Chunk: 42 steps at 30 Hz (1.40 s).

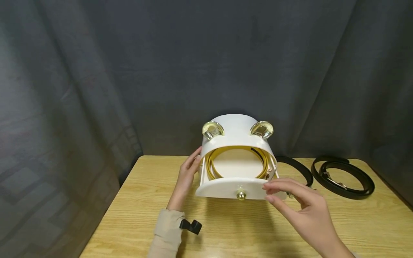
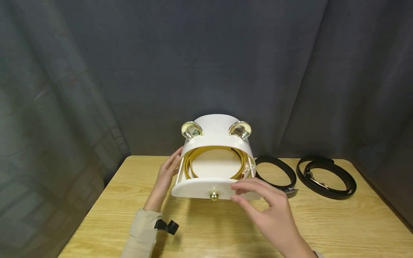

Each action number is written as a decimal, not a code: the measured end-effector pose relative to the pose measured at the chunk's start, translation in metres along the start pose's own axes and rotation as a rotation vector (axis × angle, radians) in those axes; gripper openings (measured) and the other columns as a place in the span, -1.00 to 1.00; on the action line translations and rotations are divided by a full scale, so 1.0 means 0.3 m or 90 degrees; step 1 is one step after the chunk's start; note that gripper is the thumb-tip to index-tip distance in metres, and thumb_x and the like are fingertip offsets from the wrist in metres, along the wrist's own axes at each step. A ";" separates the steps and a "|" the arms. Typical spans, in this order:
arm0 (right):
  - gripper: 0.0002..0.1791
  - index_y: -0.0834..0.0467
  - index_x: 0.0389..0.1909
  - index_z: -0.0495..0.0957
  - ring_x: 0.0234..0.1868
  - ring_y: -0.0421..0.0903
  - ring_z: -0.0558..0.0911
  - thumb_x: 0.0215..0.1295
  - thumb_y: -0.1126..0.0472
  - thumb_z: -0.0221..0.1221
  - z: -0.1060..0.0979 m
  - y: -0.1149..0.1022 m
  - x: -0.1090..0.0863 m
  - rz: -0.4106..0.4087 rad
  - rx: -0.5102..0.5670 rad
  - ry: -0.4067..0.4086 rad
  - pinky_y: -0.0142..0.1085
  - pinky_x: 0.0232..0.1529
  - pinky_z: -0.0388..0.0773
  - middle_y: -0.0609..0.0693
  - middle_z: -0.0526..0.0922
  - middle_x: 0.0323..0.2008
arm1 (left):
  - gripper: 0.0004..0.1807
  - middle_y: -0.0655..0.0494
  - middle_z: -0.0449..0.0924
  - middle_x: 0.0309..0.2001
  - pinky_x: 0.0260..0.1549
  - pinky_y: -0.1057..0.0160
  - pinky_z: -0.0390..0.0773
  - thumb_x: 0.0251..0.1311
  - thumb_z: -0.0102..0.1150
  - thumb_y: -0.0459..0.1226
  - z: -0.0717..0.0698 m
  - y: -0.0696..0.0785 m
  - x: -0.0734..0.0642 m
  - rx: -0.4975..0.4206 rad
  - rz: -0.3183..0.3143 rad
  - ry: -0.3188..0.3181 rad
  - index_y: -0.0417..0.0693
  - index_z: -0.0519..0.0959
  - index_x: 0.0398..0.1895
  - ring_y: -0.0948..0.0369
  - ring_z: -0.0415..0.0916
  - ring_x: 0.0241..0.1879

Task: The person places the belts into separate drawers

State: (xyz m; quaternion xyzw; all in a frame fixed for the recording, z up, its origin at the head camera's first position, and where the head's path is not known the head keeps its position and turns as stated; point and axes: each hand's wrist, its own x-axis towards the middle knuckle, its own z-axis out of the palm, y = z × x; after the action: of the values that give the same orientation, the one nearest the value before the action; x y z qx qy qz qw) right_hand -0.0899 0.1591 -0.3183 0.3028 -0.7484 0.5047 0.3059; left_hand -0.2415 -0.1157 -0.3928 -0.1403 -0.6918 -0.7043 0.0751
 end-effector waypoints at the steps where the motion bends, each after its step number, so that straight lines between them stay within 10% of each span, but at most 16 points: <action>1: -0.51 0.33 -0.13 0.68 -0.14 -0.18 0.66 -0.14 0.75 0.32 0.005 -0.003 -0.003 0.004 0.009 0.000 -0.47 0.01 0.53 0.10 0.72 -0.20 | -0.52 -0.07 0.39 0.36 0.12 0.06 0.48 0.52 -0.07 -0.16 0.001 0.000 0.000 -0.001 0.002 0.000 -0.09 0.37 0.43 0.04 0.37 0.29; 9: -0.50 0.29 -0.07 0.65 -0.23 -0.21 0.65 -0.08 0.69 0.35 0.063 -0.015 -0.033 0.078 -0.011 -0.020 -0.47 -0.08 0.56 -0.01 0.72 -0.23 | -0.51 -0.09 0.39 0.36 0.21 -0.21 0.36 0.52 -0.07 -0.18 0.003 -0.002 -0.002 -0.011 0.006 0.000 -0.11 0.36 0.43 0.02 0.35 0.30; 42: -0.53 0.20 -0.02 0.66 -0.25 -0.19 0.73 0.00 0.57 0.37 0.195 0.067 -0.086 0.152 0.051 0.018 -0.40 -0.20 0.63 0.03 0.76 -0.27 | -0.51 -0.07 0.39 0.36 0.16 0.01 0.45 0.52 -0.07 -0.17 0.005 0.003 -0.001 -0.012 0.005 0.002 -0.12 0.36 0.43 0.04 0.36 0.29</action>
State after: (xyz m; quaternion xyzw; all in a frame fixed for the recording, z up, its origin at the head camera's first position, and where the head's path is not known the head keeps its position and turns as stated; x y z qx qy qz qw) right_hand -0.0977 0.1139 -0.3673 0.2160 -0.7541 0.5711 0.2419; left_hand -0.2410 -0.1144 -0.3921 -0.1422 -0.6845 -0.7108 0.0774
